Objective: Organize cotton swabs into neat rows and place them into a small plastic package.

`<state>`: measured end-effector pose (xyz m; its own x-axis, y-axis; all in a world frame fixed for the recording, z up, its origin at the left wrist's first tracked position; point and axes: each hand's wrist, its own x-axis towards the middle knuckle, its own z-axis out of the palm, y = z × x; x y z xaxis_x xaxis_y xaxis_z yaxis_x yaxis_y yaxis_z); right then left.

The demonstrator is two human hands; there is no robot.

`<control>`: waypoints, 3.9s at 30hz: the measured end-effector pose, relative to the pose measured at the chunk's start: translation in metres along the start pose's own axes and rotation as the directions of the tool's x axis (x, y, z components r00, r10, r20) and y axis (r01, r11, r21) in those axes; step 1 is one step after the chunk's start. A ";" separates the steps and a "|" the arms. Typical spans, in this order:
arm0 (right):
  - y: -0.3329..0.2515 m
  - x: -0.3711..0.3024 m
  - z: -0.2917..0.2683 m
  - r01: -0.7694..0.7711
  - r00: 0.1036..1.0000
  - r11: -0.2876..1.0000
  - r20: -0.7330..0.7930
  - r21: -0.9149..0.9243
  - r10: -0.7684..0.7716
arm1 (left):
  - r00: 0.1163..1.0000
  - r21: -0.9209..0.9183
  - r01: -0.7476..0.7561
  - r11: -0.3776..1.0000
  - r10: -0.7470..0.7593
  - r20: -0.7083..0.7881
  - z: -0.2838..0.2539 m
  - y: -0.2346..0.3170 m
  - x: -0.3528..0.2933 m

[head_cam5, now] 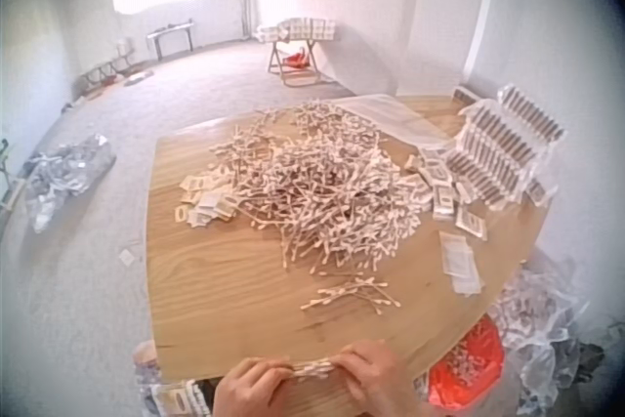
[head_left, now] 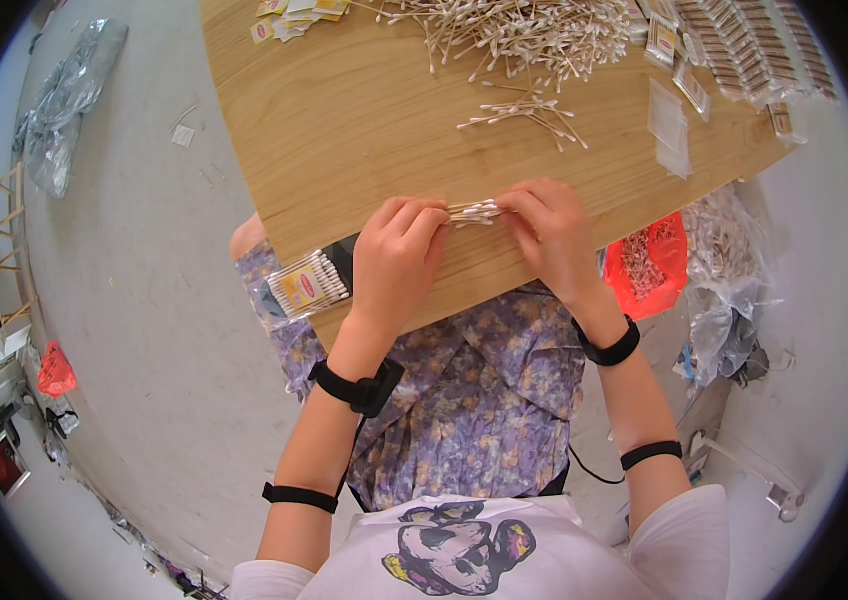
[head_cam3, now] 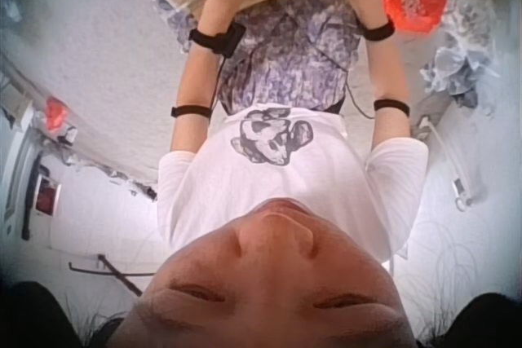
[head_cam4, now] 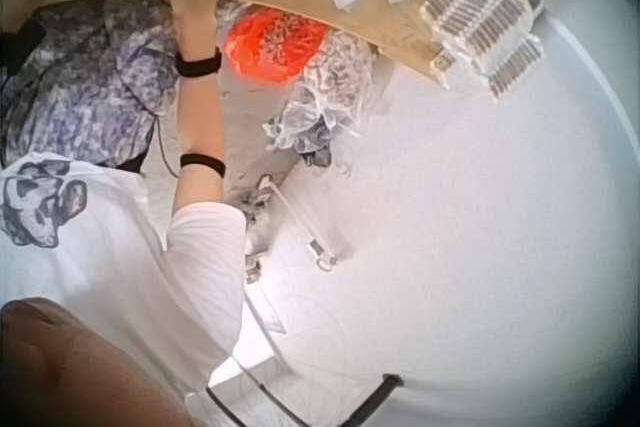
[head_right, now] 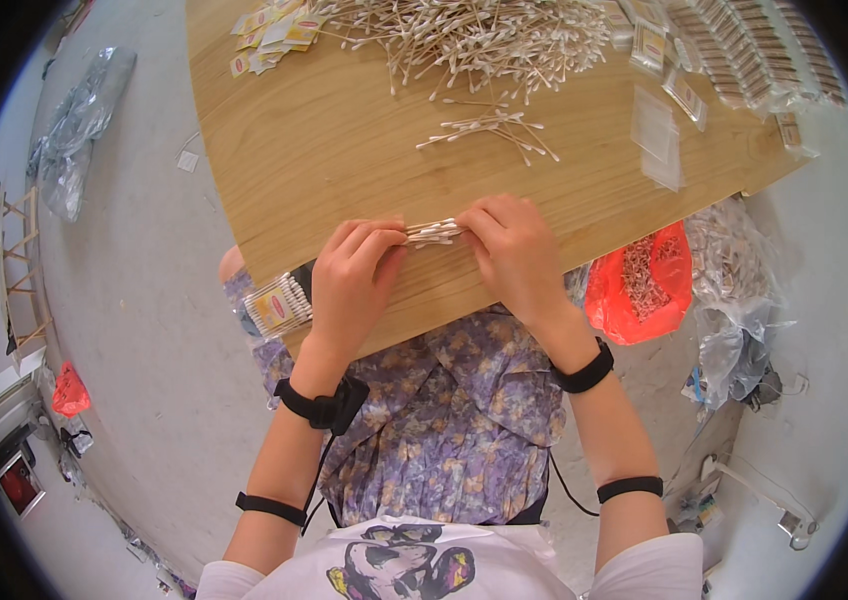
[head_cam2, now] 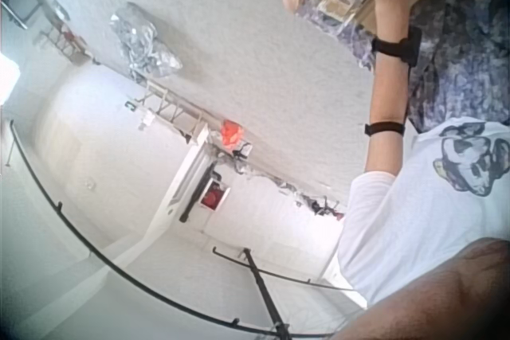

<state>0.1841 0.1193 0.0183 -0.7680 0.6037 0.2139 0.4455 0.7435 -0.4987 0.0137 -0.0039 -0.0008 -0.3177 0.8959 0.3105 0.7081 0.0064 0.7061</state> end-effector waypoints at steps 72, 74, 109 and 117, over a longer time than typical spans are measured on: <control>-0.052 -0.018 0.018 0.047 0.977 0.965 0.214 -0.258 0.010 | 0.990 0.170 0.138 0.976 -0.137 -0.017 0.001 0.006 0.008; -0.049 -0.015 0.023 -0.011 0.991 0.972 0.131 -0.233 0.043 | 0.991 0.186 0.131 0.974 -0.135 0.013 0.003 0.005 0.012; -0.075 -0.019 -0.023 -0.508 0.786 0.361 0.250 0.782 0.565 | 0.993 -0.096 -0.031 0.995 0.019 -0.119 -0.029 0.033 -0.005; -0.032 -0.099 -0.070 -0.711 0.614 0.398 0.236 0.579 0.754 | 0.993 -0.076 -0.014 0.997 0.023 0.112 -0.035 0.023 -0.025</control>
<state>0.2783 0.0563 0.0718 -0.2440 0.8629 -0.4427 0.4574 -0.3001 -0.8371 0.0155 -0.0420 0.0300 -0.2288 0.9400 0.2531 0.6622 -0.0403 0.7482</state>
